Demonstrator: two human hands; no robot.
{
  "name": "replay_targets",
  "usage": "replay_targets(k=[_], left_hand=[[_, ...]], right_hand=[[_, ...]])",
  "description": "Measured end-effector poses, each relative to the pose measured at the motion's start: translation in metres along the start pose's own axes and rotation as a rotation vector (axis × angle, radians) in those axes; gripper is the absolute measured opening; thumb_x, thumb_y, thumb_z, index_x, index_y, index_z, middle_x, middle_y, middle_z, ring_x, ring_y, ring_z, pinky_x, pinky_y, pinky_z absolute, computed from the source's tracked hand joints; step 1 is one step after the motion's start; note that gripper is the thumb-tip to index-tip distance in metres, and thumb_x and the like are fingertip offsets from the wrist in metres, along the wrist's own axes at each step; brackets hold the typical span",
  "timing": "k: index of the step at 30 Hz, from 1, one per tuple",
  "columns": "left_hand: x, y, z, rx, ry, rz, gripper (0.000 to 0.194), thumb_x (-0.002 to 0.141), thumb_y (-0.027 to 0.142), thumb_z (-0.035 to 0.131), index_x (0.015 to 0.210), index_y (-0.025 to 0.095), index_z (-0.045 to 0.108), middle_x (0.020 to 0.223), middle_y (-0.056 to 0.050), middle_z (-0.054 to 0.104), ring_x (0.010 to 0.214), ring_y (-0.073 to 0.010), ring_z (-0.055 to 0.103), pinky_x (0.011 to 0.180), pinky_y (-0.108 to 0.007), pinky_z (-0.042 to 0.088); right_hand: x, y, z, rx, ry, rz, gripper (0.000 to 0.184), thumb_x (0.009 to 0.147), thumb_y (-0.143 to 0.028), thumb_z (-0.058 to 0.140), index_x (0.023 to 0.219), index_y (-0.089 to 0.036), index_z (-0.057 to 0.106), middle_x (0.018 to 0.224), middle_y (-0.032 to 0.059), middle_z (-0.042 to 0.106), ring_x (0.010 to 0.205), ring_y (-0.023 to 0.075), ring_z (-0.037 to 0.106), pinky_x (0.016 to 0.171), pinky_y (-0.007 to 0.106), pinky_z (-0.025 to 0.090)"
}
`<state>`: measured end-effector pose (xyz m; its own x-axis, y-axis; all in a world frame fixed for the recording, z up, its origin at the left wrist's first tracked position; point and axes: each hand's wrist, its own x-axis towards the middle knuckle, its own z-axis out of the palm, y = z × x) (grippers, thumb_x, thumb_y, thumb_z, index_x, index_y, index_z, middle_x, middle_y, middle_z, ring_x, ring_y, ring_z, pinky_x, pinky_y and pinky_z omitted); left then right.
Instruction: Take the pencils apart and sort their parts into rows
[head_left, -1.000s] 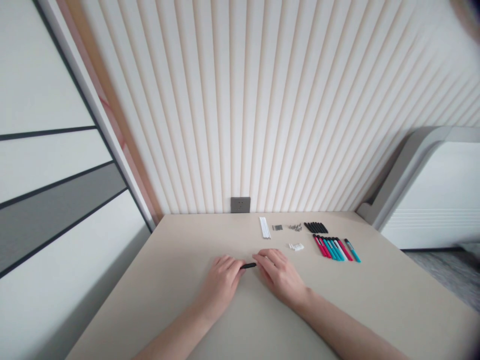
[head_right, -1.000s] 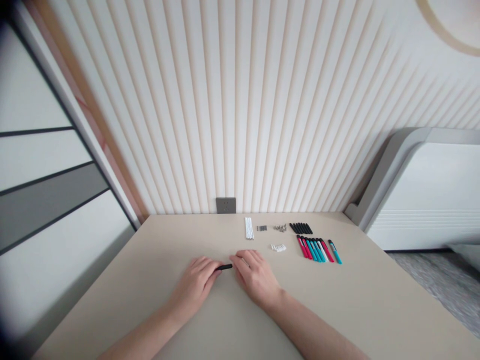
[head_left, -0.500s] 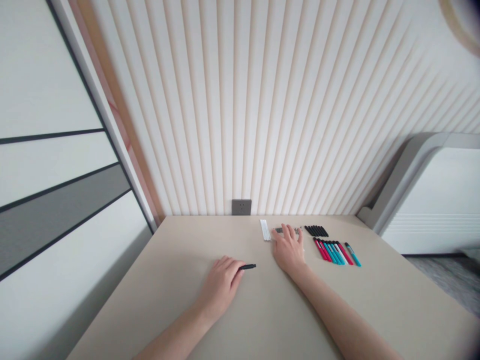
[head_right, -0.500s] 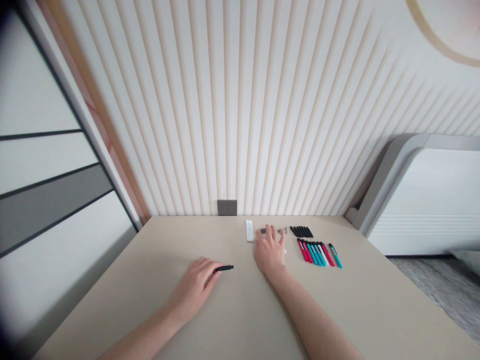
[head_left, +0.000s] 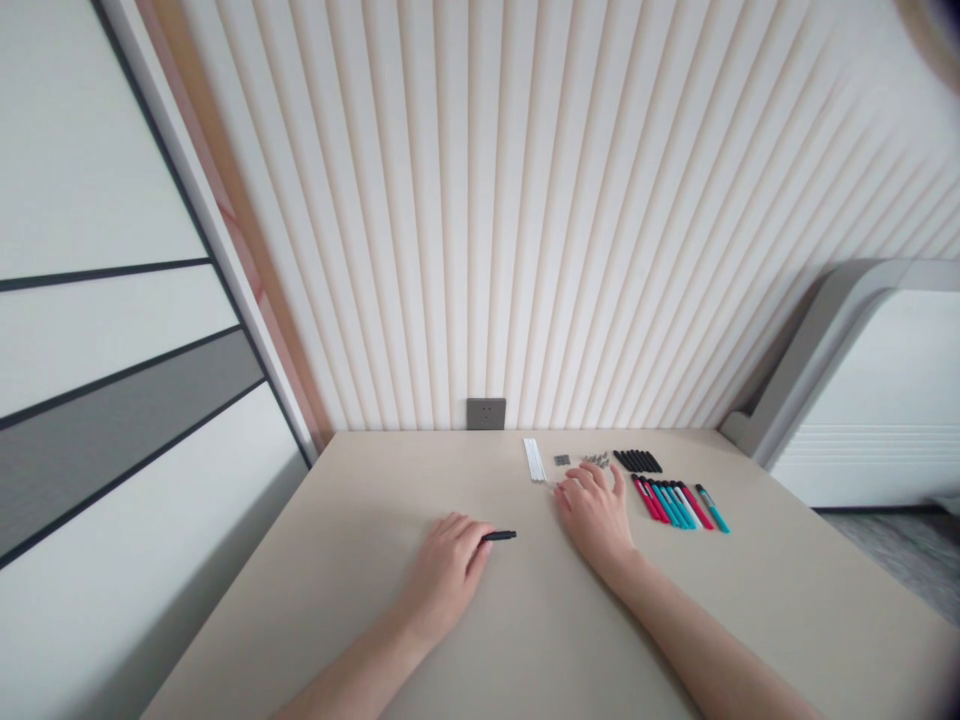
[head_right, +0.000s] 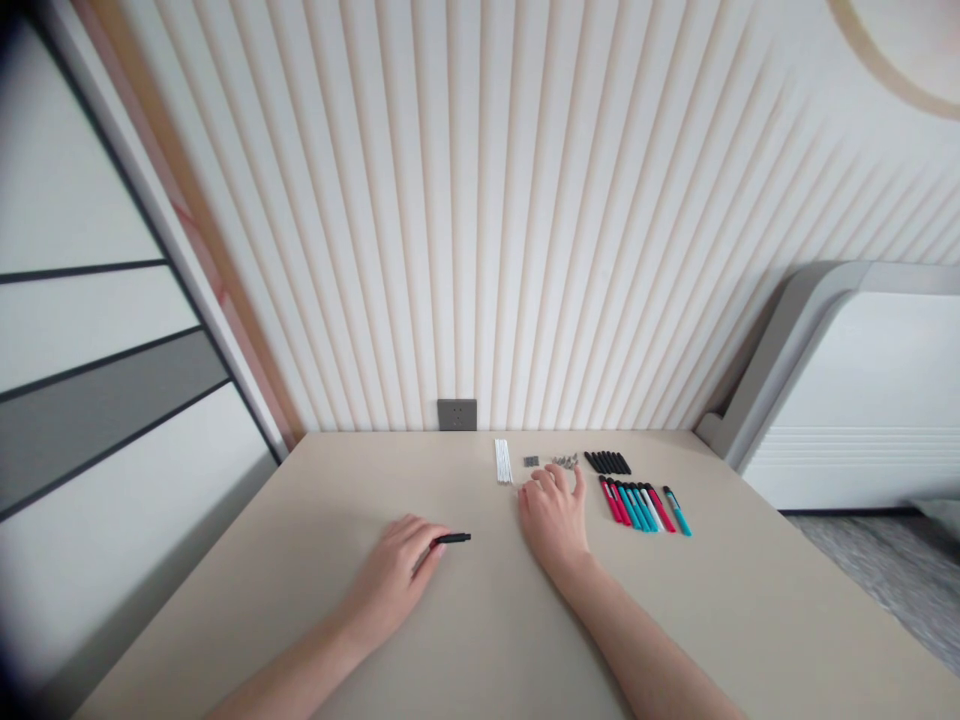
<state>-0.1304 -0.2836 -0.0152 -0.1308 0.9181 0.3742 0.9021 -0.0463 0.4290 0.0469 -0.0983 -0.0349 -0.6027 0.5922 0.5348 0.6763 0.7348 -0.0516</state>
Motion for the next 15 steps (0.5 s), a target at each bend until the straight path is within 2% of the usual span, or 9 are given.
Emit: replay_targets(k=[7,15], left_hand=[[-0.001,-0.007,0.004,-0.076,0.077,-0.056,0.020,0.097,0.022,0.048,0.108,0.027,0.064,0.097,-0.002,0.071,0.091,-0.0201,0.065,0.083,-0.035,0.051],[-0.002,-0.011,0.006,-0.061,0.138,-0.091,0.019,0.097,0.026,0.049,0.107,0.025,0.065,0.096,-0.003,0.071,0.090,-0.0214,0.066,0.081,-0.036,0.052]], right_hand=[[-0.003,0.000,-0.007,0.044,-0.061,0.036,0.025,0.096,-0.022,0.048,0.083,-0.023,0.069,0.096,0.0070,0.073,0.102,0.0264,0.057,0.104,0.054,0.025],[-0.005,-0.003,-0.011,0.083,-0.104,0.003,0.025,0.096,-0.020,0.049,0.080,-0.022,0.069,0.089,0.0052,0.073,0.098,0.0240,0.058,0.098,0.046,0.028]])
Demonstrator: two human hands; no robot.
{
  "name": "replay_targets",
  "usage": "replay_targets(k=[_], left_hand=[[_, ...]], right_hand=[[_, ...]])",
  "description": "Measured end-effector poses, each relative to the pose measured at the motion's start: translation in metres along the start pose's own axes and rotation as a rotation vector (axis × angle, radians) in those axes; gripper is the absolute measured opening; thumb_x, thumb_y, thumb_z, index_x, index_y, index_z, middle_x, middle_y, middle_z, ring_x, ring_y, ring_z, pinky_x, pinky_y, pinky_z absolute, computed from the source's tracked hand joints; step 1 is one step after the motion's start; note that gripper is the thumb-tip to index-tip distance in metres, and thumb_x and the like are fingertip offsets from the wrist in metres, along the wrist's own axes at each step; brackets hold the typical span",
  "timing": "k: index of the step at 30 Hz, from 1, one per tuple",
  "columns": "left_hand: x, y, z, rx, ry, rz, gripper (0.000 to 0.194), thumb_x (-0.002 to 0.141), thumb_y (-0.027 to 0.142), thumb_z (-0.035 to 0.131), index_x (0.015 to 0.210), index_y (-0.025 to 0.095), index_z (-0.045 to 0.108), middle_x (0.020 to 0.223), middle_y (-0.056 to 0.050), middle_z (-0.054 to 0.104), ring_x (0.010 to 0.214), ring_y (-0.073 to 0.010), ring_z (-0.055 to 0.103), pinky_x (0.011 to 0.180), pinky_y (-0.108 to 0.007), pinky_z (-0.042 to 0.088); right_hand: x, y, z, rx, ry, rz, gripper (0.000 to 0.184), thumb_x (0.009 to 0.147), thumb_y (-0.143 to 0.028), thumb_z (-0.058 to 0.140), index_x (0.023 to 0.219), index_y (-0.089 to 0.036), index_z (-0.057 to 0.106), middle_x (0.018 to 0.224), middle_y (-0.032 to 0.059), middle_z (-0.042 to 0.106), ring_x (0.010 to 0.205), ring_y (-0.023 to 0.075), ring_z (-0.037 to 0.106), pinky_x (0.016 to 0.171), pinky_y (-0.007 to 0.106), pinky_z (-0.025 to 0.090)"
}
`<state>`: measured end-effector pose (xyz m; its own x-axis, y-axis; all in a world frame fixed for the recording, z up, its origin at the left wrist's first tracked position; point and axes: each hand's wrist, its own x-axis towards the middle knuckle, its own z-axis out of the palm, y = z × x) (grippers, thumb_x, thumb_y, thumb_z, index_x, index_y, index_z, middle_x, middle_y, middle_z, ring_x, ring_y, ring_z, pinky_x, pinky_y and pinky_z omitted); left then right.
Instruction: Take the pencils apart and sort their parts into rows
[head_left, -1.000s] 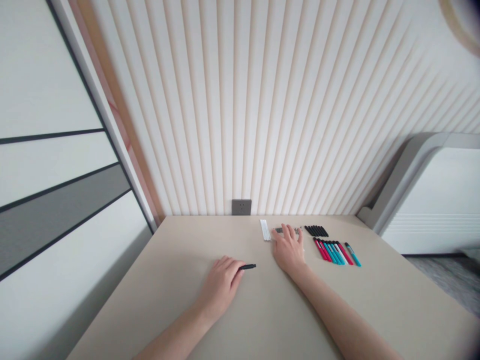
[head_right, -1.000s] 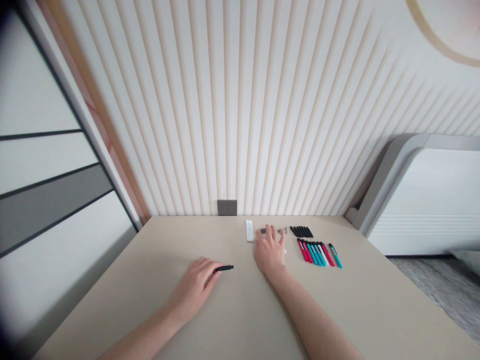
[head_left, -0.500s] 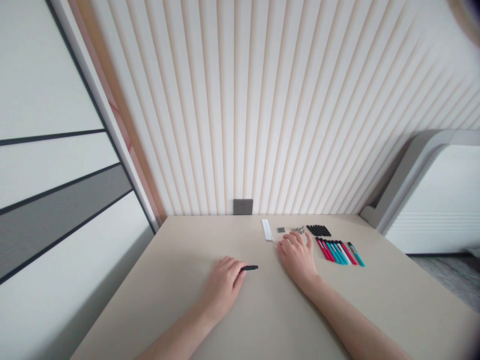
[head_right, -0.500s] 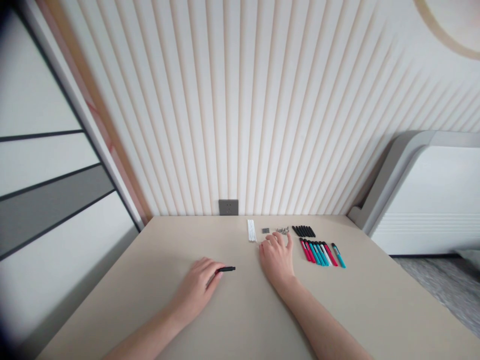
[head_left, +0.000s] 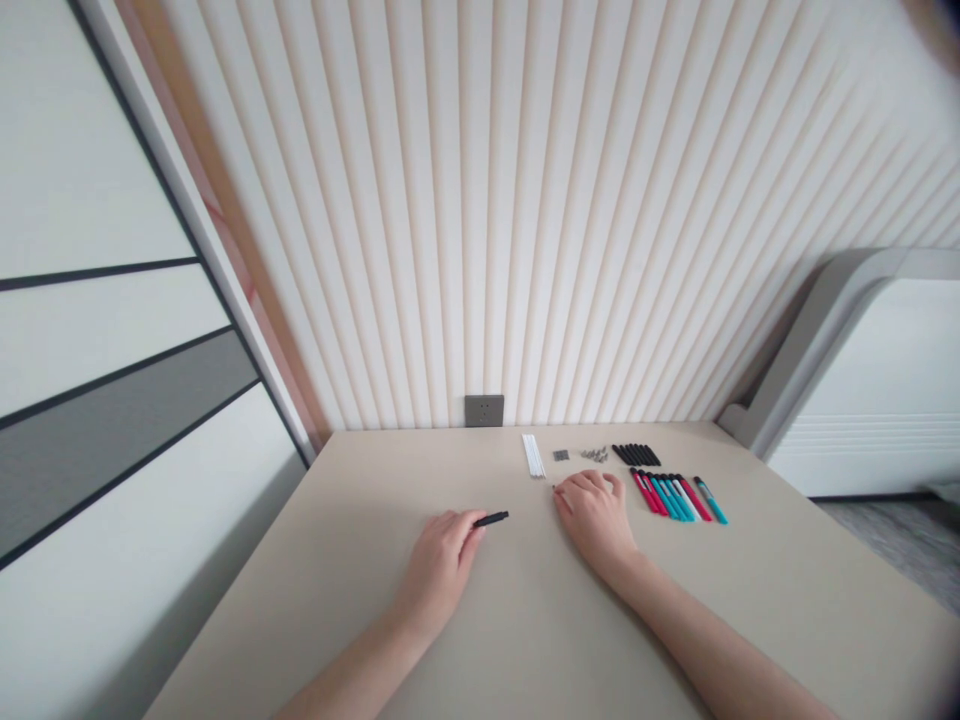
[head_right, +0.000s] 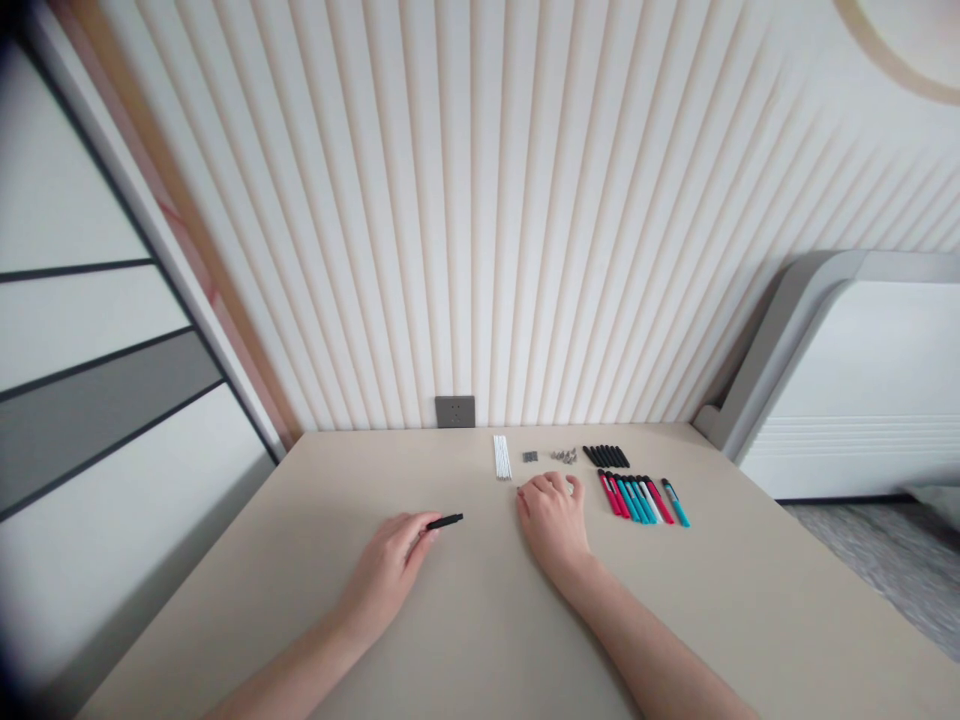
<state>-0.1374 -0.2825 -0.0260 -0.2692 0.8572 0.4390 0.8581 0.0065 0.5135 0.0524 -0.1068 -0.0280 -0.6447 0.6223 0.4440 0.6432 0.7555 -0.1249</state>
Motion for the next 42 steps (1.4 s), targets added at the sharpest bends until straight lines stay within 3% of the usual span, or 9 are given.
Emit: replay_targets(k=[6,9,16,22,42], left_hand=[[-0.001,-0.002,0.001,-0.016,-0.005,0.007,0.018,0.098,0.027,0.048,0.108,0.024,0.063,0.097,-0.004,0.071,0.091,-0.0210,0.065,0.082,-0.036,0.052],[-0.001,-0.002,0.002,-0.005,-0.017,0.003,0.018,0.098,0.028,0.049,0.108,0.024,0.063,0.097,-0.004,0.071,0.091,-0.0213,0.065,0.083,-0.037,0.052],[0.000,0.000,0.000,-0.014,-0.027,0.009,0.017,0.097,0.026,0.050,0.107,0.025,0.064,0.097,-0.003,0.071,0.092,-0.0210,0.065,0.084,-0.036,0.050],[0.003,0.006,-0.004,-0.028,-0.063,0.000,0.018,0.096,0.021,0.051,0.106,0.024,0.066,0.096,-0.004,0.070,0.091,-0.0216,0.064,0.084,-0.036,0.050],[0.002,0.008,-0.003,-0.068,-0.064,0.063,0.016,0.095,0.019,0.053,0.105,0.024,0.064,0.096,-0.002,0.070,0.091,-0.0209,0.064,0.084,-0.036,0.049]], right_hand=[[0.000,-0.007,-0.002,0.131,-0.076,-0.106,0.025,0.097,-0.021,0.050,0.083,-0.024,0.071,0.088,0.0027,0.074,0.091,0.0198,0.062,0.089,0.037,0.032],[-0.001,-0.011,-0.003,0.202,-0.090,-0.158,0.024,0.097,-0.019,0.049,0.094,-0.026,0.072,0.091,0.0020,0.075,0.090,0.0195,0.063,0.087,0.037,0.034],[-0.006,-0.020,-0.005,0.427,0.028,-0.319,0.030,0.100,-0.018,0.045,0.124,-0.021,0.061,0.093,0.0068,0.072,0.086,0.0195,0.064,0.084,0.035,0.042],[-0.010,-0.029,-0.009,0.452,0.139,-0.391,0.028,0.100,-0.018,0.045,0.125,-0.022,0.058,0.089,0.0049,0.071,0.081,0.0177,0.062,0.087,0.037,0.042],[-0.011,-0.031,-0.015,0.393,0.179,-0.484,0.028,0.097,-0.011,0.051,0.123,-0.020,0.058,0.092,0.0042,0.071,0.083,0.0167,0.058,0.085,0.037,0.040]])
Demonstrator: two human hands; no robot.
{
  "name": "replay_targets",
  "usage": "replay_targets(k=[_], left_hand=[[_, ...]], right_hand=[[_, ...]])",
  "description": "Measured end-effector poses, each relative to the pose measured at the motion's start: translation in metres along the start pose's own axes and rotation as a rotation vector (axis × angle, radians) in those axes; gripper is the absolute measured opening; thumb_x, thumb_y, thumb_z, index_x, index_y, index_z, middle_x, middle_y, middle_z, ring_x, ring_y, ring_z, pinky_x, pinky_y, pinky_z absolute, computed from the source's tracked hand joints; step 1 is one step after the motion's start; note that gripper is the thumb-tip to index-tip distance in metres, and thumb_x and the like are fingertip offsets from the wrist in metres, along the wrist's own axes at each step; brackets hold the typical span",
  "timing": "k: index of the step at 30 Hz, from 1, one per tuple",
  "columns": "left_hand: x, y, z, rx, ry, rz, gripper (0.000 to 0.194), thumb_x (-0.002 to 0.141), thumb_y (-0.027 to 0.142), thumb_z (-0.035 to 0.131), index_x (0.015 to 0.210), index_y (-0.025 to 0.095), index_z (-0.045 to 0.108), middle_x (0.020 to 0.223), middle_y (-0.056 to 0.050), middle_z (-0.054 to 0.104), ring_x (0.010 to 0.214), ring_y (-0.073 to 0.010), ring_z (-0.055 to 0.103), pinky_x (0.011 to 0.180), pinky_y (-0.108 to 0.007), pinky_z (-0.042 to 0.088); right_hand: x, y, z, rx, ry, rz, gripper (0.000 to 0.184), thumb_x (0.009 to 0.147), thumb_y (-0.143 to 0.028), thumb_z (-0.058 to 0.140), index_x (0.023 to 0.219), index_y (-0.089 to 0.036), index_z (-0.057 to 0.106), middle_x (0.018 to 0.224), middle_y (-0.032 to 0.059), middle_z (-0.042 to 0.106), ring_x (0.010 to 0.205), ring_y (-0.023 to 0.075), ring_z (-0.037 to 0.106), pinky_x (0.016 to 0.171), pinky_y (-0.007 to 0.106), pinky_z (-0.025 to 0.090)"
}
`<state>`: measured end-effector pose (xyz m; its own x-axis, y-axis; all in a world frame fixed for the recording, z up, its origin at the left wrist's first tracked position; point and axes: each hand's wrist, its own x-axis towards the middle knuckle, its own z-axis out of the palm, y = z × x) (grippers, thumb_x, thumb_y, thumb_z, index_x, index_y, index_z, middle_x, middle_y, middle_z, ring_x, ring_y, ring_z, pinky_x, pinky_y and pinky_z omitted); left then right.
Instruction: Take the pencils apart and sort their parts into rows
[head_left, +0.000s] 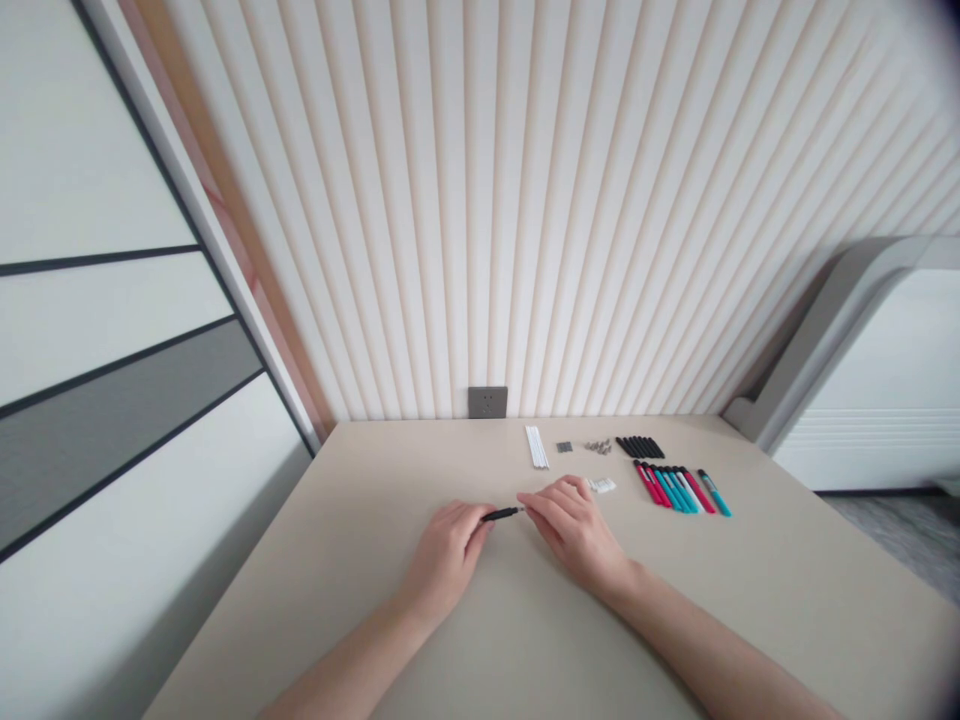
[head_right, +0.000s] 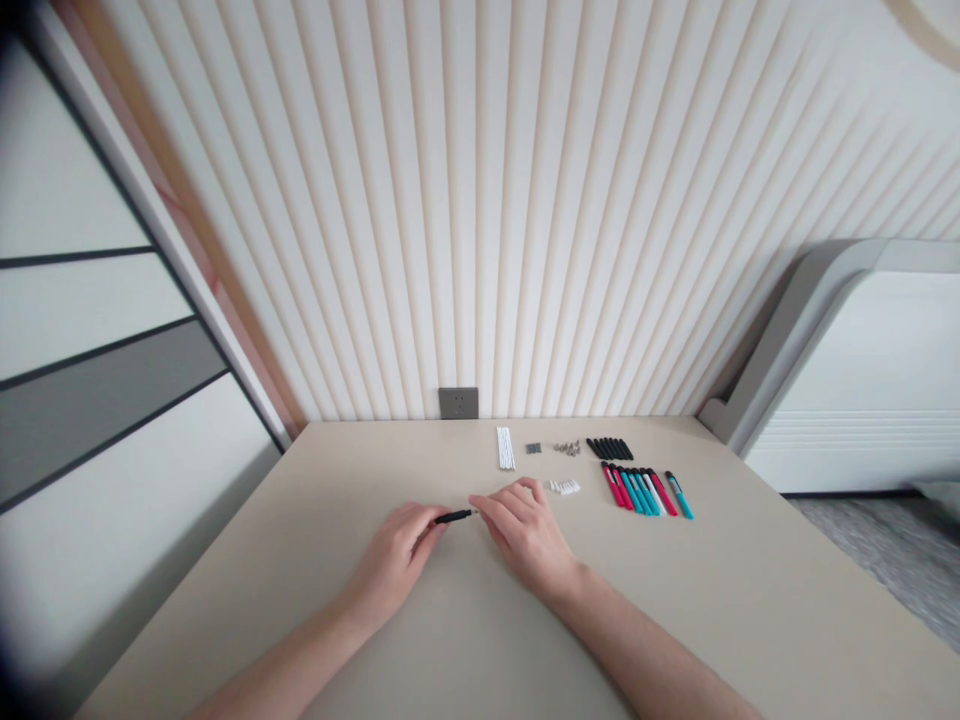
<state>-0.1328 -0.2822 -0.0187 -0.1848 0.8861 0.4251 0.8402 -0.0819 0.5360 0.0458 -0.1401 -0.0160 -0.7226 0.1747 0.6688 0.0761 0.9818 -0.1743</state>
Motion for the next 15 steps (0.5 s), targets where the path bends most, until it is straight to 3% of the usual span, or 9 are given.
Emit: replay_targets(k=[5,15], left_hand=[[-0.0002,-0.0002,0.0008,-0.009,0.002,0.028,0.017,0.094,0.015,0.054,0.105,0.023,0.064,0.095,-0.002,0.070,0.090,-0.0202,0.063,0.083,-0.036,0.049],[-0.0021,0.0083,-0.0028,0.008,-0.119,0.047,0.019,0.091,0.013,0.055,0.104,0.023,0.064,0.095,-0.004,0.065,0.091,-0.0208,0.062,0.082,-0.033,0.051]], right_hand=[[-0.0006,-0.0019,-0.0015,0.014,-0.010,-0.066,0.032,0.096,-0.009,0.050,0.125,-0.023,0.057,0.095,0.0044,0.071,0.084,0.0166,0.060,0.088,0.038,0.040],[-0.0002,-0.0099,-0.0003,0.159,0.024,-0.119,0.033,0.096,-0.008,0.052,0.125,-0.023,0.055,0.098,0.0027,0.073,0.087,0.0147,0.064,0.091,0.037,0.043]])
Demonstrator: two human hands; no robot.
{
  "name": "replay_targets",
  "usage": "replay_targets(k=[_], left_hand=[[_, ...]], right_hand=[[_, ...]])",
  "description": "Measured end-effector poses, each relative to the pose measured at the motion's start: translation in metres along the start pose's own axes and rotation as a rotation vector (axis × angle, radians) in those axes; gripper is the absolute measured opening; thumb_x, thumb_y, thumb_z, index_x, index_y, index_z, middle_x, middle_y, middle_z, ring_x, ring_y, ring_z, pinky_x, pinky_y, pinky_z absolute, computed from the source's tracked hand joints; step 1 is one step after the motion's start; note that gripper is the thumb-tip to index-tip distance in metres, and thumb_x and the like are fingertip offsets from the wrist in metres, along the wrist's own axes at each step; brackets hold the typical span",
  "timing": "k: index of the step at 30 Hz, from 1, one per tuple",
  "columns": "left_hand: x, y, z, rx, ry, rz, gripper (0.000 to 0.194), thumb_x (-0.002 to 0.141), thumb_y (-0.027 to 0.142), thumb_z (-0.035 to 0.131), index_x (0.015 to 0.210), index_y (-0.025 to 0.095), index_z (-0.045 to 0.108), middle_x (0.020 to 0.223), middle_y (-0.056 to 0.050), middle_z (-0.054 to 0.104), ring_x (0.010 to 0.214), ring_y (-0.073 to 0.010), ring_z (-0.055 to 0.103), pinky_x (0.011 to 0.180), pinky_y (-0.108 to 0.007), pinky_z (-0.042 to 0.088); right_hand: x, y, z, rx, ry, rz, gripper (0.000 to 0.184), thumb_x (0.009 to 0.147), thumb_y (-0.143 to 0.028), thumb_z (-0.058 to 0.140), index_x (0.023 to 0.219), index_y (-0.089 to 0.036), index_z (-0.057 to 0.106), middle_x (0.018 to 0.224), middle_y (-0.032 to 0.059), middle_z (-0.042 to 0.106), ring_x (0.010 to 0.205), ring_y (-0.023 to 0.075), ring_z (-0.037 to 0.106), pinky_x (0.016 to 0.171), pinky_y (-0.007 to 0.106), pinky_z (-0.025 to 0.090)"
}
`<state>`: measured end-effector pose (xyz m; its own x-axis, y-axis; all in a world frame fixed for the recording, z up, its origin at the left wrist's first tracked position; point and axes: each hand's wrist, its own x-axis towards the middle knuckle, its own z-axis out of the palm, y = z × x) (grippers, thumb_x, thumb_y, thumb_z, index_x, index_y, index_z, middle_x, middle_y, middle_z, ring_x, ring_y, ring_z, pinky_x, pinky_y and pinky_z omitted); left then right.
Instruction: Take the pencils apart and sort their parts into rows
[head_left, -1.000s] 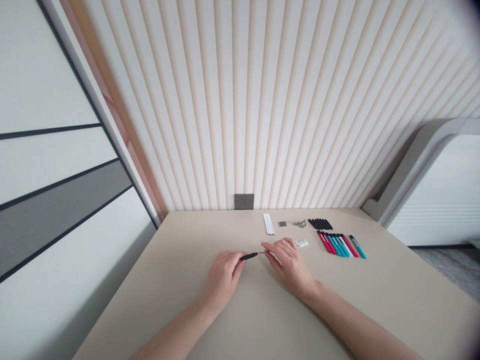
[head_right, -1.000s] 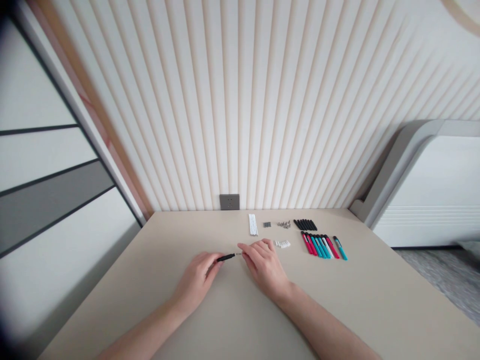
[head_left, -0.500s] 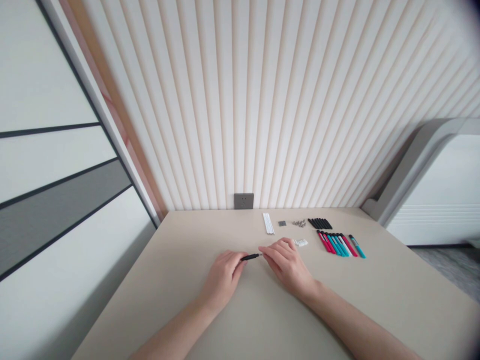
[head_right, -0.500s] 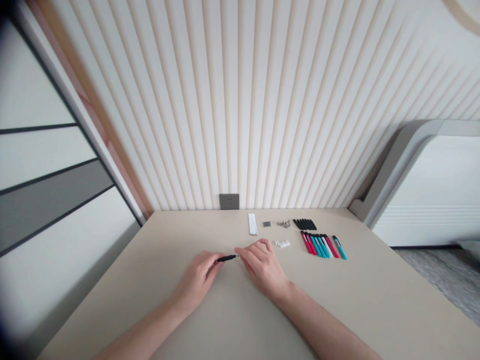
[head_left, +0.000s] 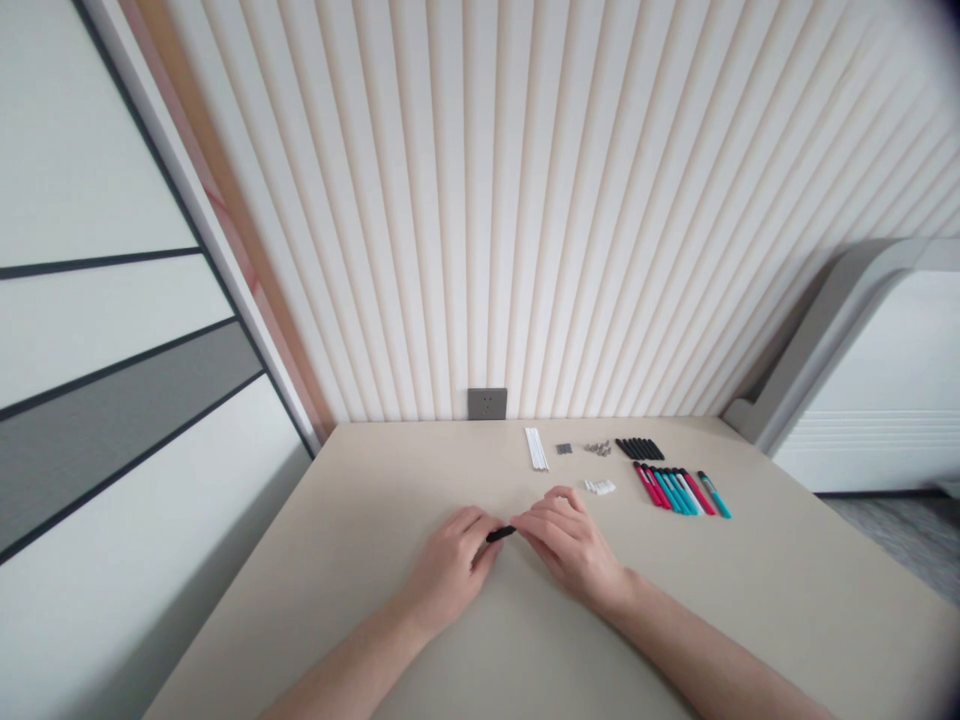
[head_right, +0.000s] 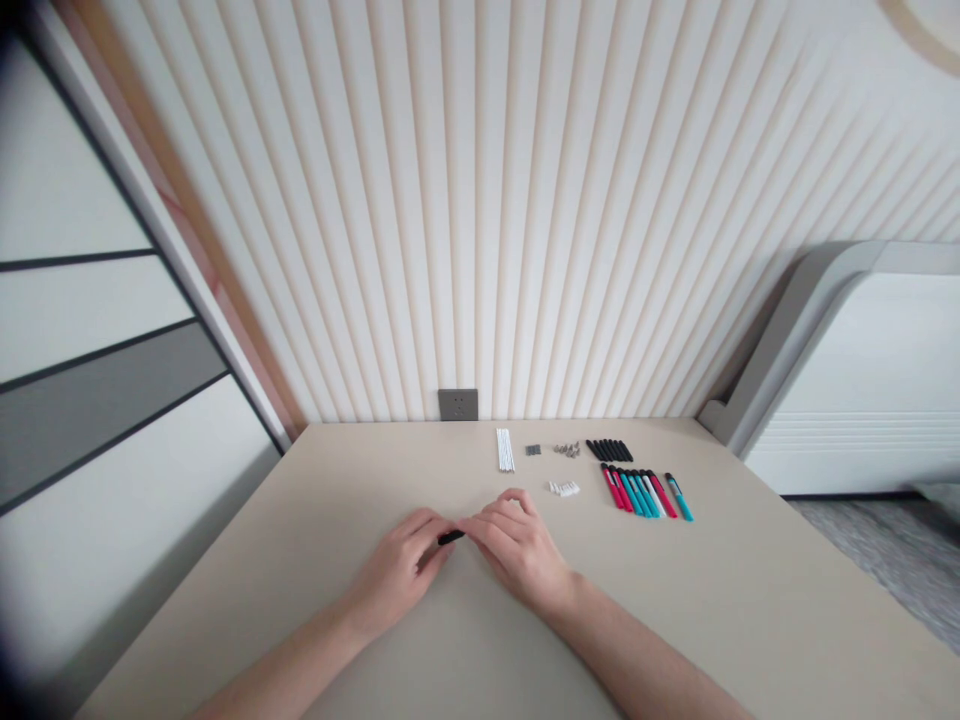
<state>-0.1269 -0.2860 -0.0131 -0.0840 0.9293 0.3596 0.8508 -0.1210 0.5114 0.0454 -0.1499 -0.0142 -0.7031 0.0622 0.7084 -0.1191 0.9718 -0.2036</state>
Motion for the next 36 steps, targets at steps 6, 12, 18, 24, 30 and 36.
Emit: replay_targets(k=[6,12,18,24,30,36], left_hand=[[0.000,-0.004,0.004,0.023,0.078,-0.006,0.018,0.093,0.016,0.053,0.109,0.023,0.060,0.097,-0.003,0.069,0.090,-0.0198,0.065,0.083,-0.033,0.051],[0.000,-0.007,0.005,0.051,0.125,-0.058,0.011,0.093,0.022,0.055,0.102,0.023,0.061,0.090,-0.002,0.070,0.081,-0.0190,0.066,0.075,-0.031,0.051],[0.000,-0.005,0.003,0.074,0.102,-0.029,0.014,0.094,0.021,0.052,0.105,0.023,0.061,0.094,-0.004,0.071,0.086,-0.0199,0.067,0.079,-0.032,0.051],[0.000,-0.006,0.004,0.078,0.094,-0.025,0.013,0.095,0.021,0.051,0.105,0.023,0.060,0.094,-0.004,0.070,0.088,-0.0205,0.066,0.080,-0.033,0.051],[0.000,-0.007,0.005,0.057,0.116,-0.028,0.015,0.094,0.021,0.053,0.107,0.023,0.059,0.096,-0.003,0.070,0.087,-0.0198,0.066,0.081,-0.033,0.051],[-0.001,-0.005,0.003,0.032,0.124,-0.033,0.013,0.095,0.022,0.052,0.106,0.023,0.058,0.095,-0.003,0.068,0.086,-0.0192,0.064,0.080,-0.033,0.050]], right_hand=[[-0.002,0.014,0.003,-0.150,-0.001,0.231,0.036,0.097,-0.011,0.043,0.129,-0.022,0.056,0.120,0.0096,0.068,0.109,0.0211,0.061,0.092,0.039,0.045],[-0.006,0.042,0.010,-0.393,-0.208,0.513,0.035,0.096,-0.018,0.044,0.127,-0.021,0.061,0.132,0.0104,0.062,0.122,0.0265,0.053,0.100,0.042,0.043],[-0.006,0.039,0.009,-0.422,-0.268,0.520,0.033,0.097,-0.019,0.043,0.122,-0.021,0.064,0.124,0.0077,0.067,0.117,0.0237,0.056,0.104,0.039,0.035],[-0.007,0.033,0.003,-0.526,-0.252,0.546,0.029,0.095,-0.014,0.047,0.118,-0.019,0.064,0.101,0.0083,0.072,0.098,0.0225,0.061,0.091,0.037,0.036],[-0.007,0.035,-0.001,-0.622,-0.310,0.627,0.022,0.096,-0.017,0.048,0.091,-0.020,0.070,0.086,0.0070,0.070,0.088,0.0226,0.060,0.078,0.035,0.031],[-0.008,0.038,-0.004,-0.657,-0.344,0.693,0.030,0.099,-0.023,0.045,0.079,-0.018,0.067,0.084,0.0082,0.068,0.087,0.0227,0.059,0.074,0.035,0.029]])
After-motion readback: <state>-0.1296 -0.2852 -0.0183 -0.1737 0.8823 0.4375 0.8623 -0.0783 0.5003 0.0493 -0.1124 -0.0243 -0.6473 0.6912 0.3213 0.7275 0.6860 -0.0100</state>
